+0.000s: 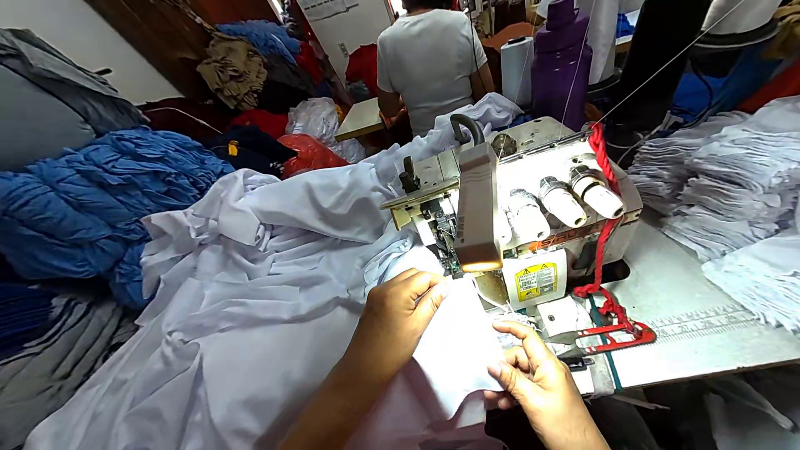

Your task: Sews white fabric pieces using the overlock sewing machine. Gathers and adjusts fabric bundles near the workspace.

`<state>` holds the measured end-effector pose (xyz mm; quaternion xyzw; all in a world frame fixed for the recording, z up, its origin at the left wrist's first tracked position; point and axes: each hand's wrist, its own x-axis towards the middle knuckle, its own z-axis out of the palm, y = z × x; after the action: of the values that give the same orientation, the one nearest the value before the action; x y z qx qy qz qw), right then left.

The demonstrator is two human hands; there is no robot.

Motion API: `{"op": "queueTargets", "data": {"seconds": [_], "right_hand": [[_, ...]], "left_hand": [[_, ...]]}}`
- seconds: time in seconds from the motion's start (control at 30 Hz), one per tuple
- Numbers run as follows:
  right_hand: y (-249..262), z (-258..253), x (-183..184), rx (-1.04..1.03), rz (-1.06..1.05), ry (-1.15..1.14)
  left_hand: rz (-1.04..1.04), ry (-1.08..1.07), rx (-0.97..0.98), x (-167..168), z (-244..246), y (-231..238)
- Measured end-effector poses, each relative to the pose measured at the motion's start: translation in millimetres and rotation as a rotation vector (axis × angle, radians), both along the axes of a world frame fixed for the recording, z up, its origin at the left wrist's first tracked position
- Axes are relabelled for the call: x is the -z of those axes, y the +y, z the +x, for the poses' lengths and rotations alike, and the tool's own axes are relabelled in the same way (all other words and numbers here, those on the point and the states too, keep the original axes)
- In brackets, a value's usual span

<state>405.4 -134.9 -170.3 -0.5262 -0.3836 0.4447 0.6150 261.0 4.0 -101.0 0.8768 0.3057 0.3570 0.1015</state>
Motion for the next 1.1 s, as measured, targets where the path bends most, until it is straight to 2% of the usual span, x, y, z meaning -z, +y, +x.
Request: {"op": "queueTargets", "data": {"seconds": [0.17,0.27,0.37,0.53,0.8,1.03,1.1], "right_hand": [[10.0,10.9,-4.9,-0.122,-0.167,0.003],[8.4,14.1,-2.6,-0.164,-0.183,-0.004],[-2.5,15.1,-2.9,-0.208,-0.152,-0.063],[-27.5,6.9,-1.9,-0.265,0.000,-0.160],[-29.8,4.3,-0.3,-0.258,0.050,-0.133],[-29.4,3.7,0.2,-0.266,0.046,-0.118],[-29.5,4.1,-0.9,-0.266,0.054,-0.108]], "left_hand": [[-0.118,0.007,-0.052,0.7,7.5,6.2],[-0.231,0.005,-0.058,-0.2,9.2,9.9],[-0.296,0.046,-0.068,-4.3,7.0,7.5],[-0.276,0.133,-0.039,-10.9,-2.1,-3.4],[-0.392,0.197,-0.115,-21.8,5.4,-3.4],[-0.294,0.246,-0.145,-21.3,11.9,-6.4],[-0.190,0.250,-0.135,-16.3,11.2,-5.8]]}}
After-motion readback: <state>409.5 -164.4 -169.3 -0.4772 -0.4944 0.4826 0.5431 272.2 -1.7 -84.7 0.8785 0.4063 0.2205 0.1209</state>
